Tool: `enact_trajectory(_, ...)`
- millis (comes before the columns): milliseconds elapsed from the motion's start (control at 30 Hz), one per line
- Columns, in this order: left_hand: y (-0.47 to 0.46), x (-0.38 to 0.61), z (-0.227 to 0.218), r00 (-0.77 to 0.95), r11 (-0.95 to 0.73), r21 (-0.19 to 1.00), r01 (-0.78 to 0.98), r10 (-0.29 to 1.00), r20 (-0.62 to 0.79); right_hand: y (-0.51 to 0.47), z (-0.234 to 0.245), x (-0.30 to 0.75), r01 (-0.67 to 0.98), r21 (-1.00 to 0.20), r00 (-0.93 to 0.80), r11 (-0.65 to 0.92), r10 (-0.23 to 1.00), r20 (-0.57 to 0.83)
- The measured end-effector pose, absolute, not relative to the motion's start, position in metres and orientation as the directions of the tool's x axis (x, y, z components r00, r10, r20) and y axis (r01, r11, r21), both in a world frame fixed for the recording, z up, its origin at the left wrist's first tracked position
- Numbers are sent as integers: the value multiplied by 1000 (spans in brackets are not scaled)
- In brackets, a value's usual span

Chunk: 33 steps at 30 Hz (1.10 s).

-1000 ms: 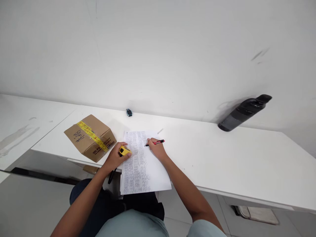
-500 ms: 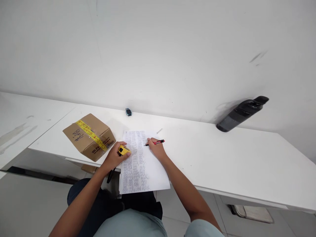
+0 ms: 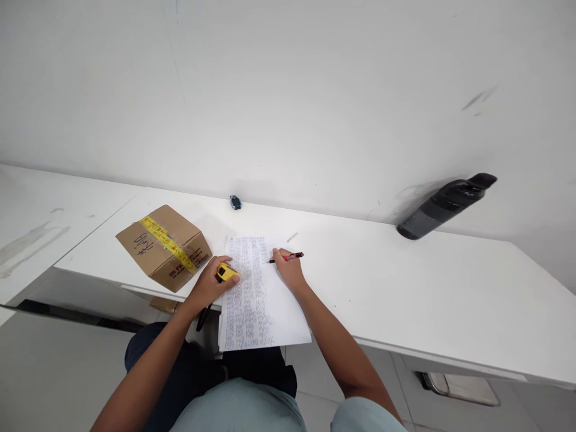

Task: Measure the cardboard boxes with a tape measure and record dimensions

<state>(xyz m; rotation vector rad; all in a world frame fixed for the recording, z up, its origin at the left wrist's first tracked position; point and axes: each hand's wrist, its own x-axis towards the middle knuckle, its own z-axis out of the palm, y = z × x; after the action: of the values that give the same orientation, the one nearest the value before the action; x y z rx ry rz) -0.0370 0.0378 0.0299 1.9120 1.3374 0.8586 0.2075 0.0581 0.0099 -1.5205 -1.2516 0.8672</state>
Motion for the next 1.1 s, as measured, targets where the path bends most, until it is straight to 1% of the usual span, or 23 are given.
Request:
enact_trajectory(133,37,-37,33,269,-253,810,529,955,123,57,9,207,296,-955,229,-24,972,46)
enact_trajectory(233,36,-37,34,259,-245,808,536,959,118,56,9,208,289,-957,265,-26,963,54)
enact_trajectory(400,37,-37,32,273,-267,814,516,952,139,57,9,209,314,-949,260,-38,965,47)
enact_trajectory(533,39,-38,27,264,-266,821,506,953,147,56,11,207,337,-941,279,-22,957,77)
enact_trajectory(667,29,-38,25,225,-249,840,482,962,157,46,11,205,321,-947,297,10,949,110)
enact_trajectory(700,26,-39,24,235,-255,845,470,959,159,44,10,206,323,-946,314,5,943,112)
enact_trajectory(733,24,-39,24,246,-262,847,463,956,161,44,8,208,362,-932,349,-26,931,110)
enact_trajectory(833,20,-41,26,245,-251,839,482,958,146,45,2,212,427,-899,316,-98,948,46)
enact_trajectory(900,17,-42,27,233,-240,831,502,963,136,42,0,212,460,-881,307,-112,951,40)
enact_trajectory(1000,14,-39,27,235,-252,797,548,961,143,34,-1,210,543,-839,258,-35,958,127)
enact_trajectory(1100,11,-32,24,228,-298,694,655,954,194,35,-5,210,660,-737,106,145,953,283)
